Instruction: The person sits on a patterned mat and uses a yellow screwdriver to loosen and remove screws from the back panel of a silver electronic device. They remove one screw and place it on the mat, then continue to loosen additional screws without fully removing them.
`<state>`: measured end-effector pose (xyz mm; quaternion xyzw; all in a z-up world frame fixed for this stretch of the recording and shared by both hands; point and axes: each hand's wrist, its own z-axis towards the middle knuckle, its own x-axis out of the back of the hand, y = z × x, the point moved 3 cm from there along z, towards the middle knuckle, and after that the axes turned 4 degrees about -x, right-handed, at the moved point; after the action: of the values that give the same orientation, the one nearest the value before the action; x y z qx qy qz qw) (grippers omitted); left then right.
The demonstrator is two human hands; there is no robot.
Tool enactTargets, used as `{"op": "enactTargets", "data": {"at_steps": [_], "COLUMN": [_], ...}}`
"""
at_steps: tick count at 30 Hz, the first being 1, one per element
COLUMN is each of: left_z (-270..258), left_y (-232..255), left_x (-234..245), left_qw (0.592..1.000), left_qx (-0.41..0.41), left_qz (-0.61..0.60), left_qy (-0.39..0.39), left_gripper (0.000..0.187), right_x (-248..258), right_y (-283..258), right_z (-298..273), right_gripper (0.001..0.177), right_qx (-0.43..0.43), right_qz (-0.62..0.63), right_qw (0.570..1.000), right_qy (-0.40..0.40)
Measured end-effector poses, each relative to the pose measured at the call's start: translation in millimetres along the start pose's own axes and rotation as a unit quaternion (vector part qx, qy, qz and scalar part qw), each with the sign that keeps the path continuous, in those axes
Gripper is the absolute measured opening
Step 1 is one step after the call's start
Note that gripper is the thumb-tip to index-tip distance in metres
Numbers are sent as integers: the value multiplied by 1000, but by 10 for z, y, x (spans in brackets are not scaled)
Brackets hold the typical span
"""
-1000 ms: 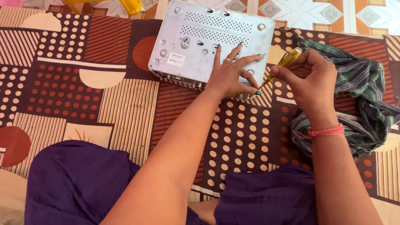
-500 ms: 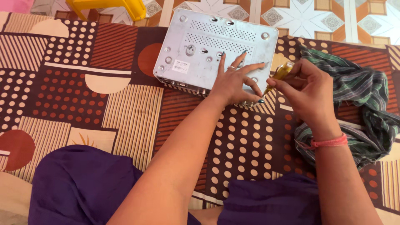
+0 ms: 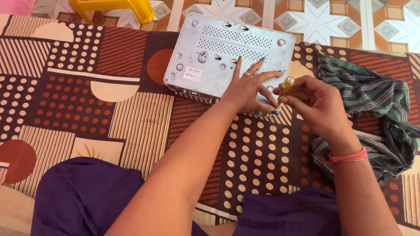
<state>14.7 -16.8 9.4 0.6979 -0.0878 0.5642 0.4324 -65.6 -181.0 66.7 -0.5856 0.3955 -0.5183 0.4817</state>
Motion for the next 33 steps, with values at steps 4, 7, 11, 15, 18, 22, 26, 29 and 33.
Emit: {"op": "enactTargets", "data": {"at_steps": [4,7,11,15,18,22,26,29,33], "left_z": [6,-5,28,13,15,3,-7,-23,-17], "left_y": [37,61,63,65,57,58,57,50,52], "left_x": [40,26,46,44,41,44,46,45,50], "left_qw": [1000,999,999,999,999,1000,999,1000,1000], "left_qx": [15,41,34,37,42,27,22,19,13], "left_qz": [3,-1,0,3,-4,-4,-4,-3,-4], "left_qy": [7,0,4,5,1,15,23,25,24], "left_gripper": [15,15,15,16,16,15,17,18,19], "right_x": [-31,-25,0,-16,-26,-26,-36,-58,19], "right_y": [-5,-30,-37,-46,-60,-70,-43,-9,7], "right_z": [-10,-18,-11,-10,-10,-12,-9,-7,-44], "right_gripper": [20,19,17,17,18,20,19,19,22], "right_qx": [1,8,11,8,12,23,12,16,15], "right_qz": [6,-41,-19,-27,-52,-50,-55,-58,-138], "right_qw": [1000,999,1000,999,997,996,994,993,973], "right_qy": [-4,9,20,36,52,63,88,103,185]}}
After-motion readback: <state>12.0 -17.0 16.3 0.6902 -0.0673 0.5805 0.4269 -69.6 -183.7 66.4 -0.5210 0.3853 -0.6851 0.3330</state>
